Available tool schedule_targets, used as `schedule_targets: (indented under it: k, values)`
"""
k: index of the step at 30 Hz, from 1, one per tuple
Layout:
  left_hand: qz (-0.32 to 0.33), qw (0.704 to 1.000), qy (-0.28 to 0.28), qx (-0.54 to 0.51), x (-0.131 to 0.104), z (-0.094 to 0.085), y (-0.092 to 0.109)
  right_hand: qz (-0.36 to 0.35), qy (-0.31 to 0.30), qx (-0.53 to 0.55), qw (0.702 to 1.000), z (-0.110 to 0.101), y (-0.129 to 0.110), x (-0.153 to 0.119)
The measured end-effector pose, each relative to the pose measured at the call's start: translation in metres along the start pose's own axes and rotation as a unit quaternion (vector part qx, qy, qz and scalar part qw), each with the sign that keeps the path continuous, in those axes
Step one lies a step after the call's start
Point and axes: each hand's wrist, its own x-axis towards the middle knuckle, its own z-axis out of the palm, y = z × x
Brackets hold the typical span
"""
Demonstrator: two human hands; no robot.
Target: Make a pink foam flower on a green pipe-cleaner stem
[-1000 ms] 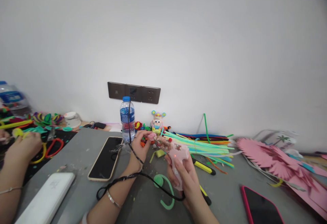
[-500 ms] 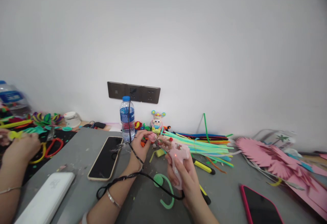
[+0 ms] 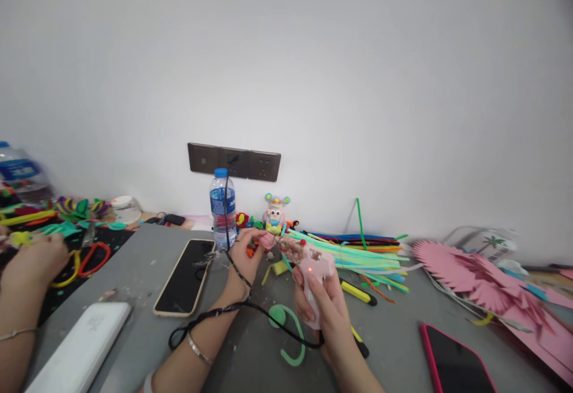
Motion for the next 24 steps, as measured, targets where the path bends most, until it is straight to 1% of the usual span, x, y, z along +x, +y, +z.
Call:
schedule_targets:
  k: [7,15,21,24]
  values:
    - [0.009,1.000,0.005,-0.001,0.0008,-0.0015,0.0005,-0.001,-0.014,-0.001,1.000,0.0004,0.0013,0.0011]
    - [-0.027,0.999,-0.004,-0.020,0.0003,-0.0010,0.0022,-0.001,-0.029,-0.005,1.000,-0.0047,0.0053,0.0031]
    - [-0.054,0.998,0.001,-0.035,-0.0002,-0.0004,0.0047,-0.010,-0.019,-0.020,1.000,0.0004,0.0018,-0.0010]
    - [-0.072,0.996,0.005,-0.053,-0.0009,0.0017,0.0031,-0.011,-0.043,-0.012,0.999,0.0034,-0.0028,-0.0049]
